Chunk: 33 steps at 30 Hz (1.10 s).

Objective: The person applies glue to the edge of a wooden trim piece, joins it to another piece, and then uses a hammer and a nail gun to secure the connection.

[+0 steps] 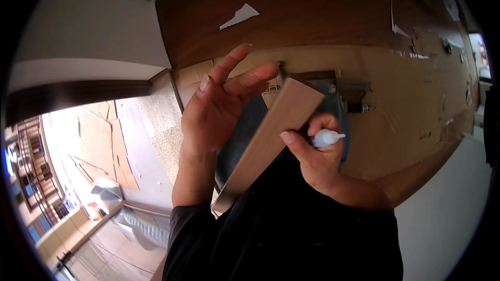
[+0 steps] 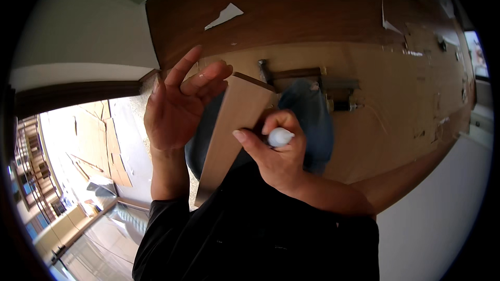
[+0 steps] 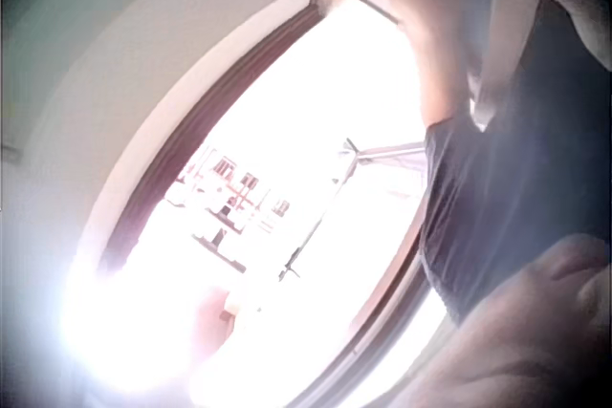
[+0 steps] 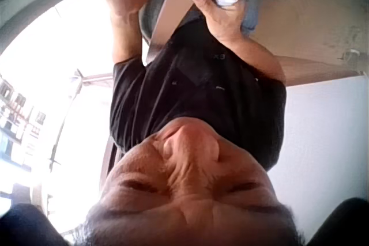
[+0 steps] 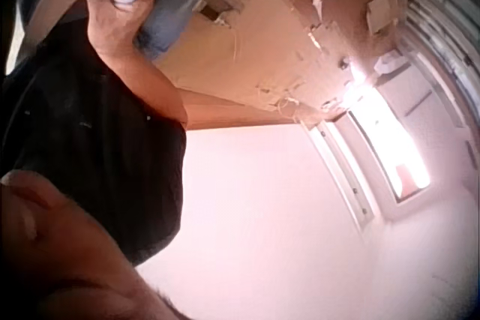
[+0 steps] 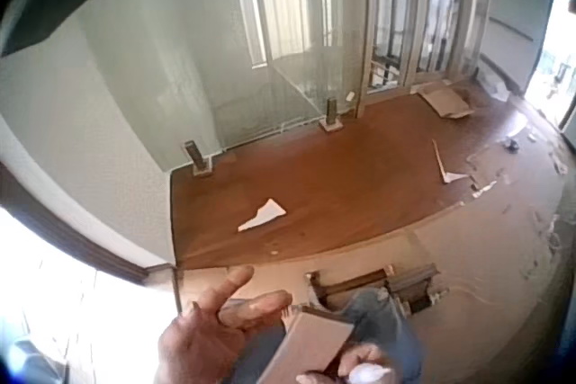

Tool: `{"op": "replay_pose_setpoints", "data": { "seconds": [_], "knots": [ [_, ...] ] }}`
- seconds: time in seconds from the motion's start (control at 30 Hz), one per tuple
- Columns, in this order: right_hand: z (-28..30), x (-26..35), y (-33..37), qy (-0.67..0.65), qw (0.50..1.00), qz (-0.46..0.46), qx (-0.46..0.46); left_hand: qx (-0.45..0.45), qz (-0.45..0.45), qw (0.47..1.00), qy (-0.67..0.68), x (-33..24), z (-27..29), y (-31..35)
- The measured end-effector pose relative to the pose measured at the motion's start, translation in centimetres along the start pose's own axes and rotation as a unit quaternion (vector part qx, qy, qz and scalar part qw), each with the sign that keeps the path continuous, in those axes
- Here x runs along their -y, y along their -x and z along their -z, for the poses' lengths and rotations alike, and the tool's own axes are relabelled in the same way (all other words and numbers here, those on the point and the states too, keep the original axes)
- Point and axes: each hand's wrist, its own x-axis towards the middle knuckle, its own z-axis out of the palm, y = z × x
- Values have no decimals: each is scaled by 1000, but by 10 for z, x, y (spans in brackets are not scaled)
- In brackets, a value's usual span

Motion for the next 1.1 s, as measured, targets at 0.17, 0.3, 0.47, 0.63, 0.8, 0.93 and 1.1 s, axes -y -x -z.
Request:
{"op": "replay_pose_setpoints", "data": {
  "seconds": [0.17, 0.3, 0.47, 0.63, 0.8, 0.93, 1.1],
  "knots": [
    [28, -5, 9, 0, 1000, -19, -17, -44, -42, 995, -77, -24, -21, 11],
    [31, -6, 11, 23, 999, -25, -8, -68, -64, 990, -101, -24, -27, 13],
    [25, -3, 9, -17, 1000, -11, -14, -96, -29, 979, -176, -26, -35, 14],
    [26, -7, 10, -33, 999, -12, -8, -101, -67, 951, -284, -25, -32, 17],
    [23, -11, 11, -18, 1000, 6, -7, -186, -105, 946, -243, -36, -16, 27],
    [28, -12, 9, 11, 1000, 7, -16, -289, -186, 887, -309, -51, 23, 43],
    [24, -13, 6, -1, 1000, 0, 10, -342, -127, 801, -475, -54, 55, 78]
  ]
}}
